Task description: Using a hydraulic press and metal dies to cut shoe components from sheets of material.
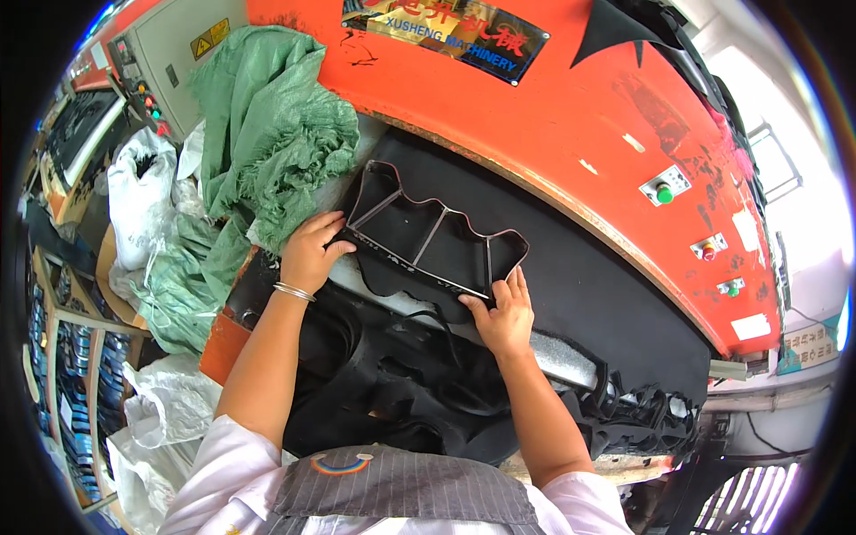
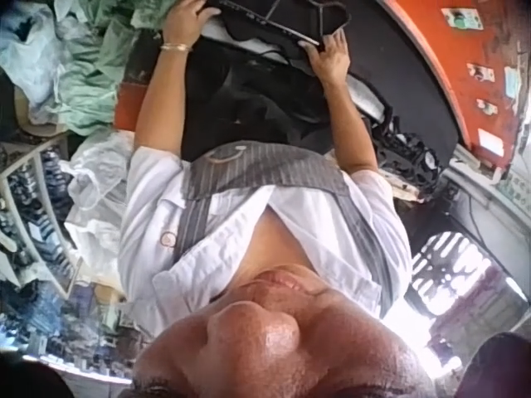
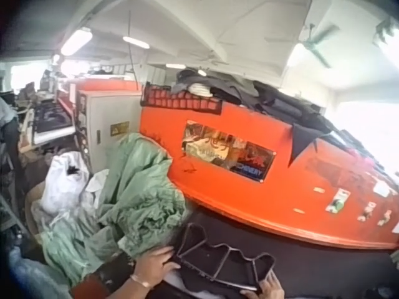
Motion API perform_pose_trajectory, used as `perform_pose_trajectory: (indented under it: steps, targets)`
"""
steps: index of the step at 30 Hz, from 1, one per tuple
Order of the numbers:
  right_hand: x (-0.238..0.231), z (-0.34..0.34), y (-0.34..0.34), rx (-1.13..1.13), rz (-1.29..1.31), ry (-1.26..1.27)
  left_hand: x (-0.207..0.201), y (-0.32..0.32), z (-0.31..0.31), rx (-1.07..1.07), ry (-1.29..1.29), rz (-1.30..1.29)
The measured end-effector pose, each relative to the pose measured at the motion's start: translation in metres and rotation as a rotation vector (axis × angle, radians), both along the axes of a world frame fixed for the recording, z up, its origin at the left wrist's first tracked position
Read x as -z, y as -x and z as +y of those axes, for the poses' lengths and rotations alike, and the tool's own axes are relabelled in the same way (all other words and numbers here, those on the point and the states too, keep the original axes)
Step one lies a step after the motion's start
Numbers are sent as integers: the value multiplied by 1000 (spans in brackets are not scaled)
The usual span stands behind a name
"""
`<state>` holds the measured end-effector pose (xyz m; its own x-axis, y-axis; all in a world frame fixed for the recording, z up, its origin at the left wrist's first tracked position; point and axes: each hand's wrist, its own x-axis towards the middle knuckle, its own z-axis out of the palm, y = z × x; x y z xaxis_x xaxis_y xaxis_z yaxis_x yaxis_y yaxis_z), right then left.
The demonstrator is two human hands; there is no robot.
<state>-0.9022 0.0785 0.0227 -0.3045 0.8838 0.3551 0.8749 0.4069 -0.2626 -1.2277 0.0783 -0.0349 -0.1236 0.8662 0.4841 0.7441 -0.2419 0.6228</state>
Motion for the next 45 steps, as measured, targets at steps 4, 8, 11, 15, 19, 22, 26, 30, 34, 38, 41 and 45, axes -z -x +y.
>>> perform_pose_trajectory:
  steps: [4,8,11,15,19,22,26,30,34,38,41,45]
  targets:
    - [3,3,-2,-14,-48,-4,2,0,6,8,-6,-27]
    - [-8,6,-9,12,9,103,0,-1,13,-24,-2,-27]
    - [-11,12,-28,-32,89,176,-1,-9,18,-35,29,-88]
    - [-1,19,-37,-109,88,95,2,-14,22,-34,56,-88]
    - [11,22,-46,-144,114,-10,-1,-19,25,-45,39,-2]
    - [12,20,-49,-155,132,-50,-3,-24,24,-53,35,35]
    - [12,18,-57,-167,145,-83,-7,-36,20,-82,47,47]
    - [15,18,-66,-171,119,-135,-8,-41,20,-79,60,53]
    - [10,15,-81,-173,111,-162,-15,-53,21,-52,157,-49]
    - [6,18,-97,-180,133,-118,-22,-61,32,-9,183,-100]
    - [-68,9,-138,-208,243,17,-40,-68,45,21,153,19]
    - [-101,20,-268,54,655,-260,-117,-146,69,-171,-140,6]
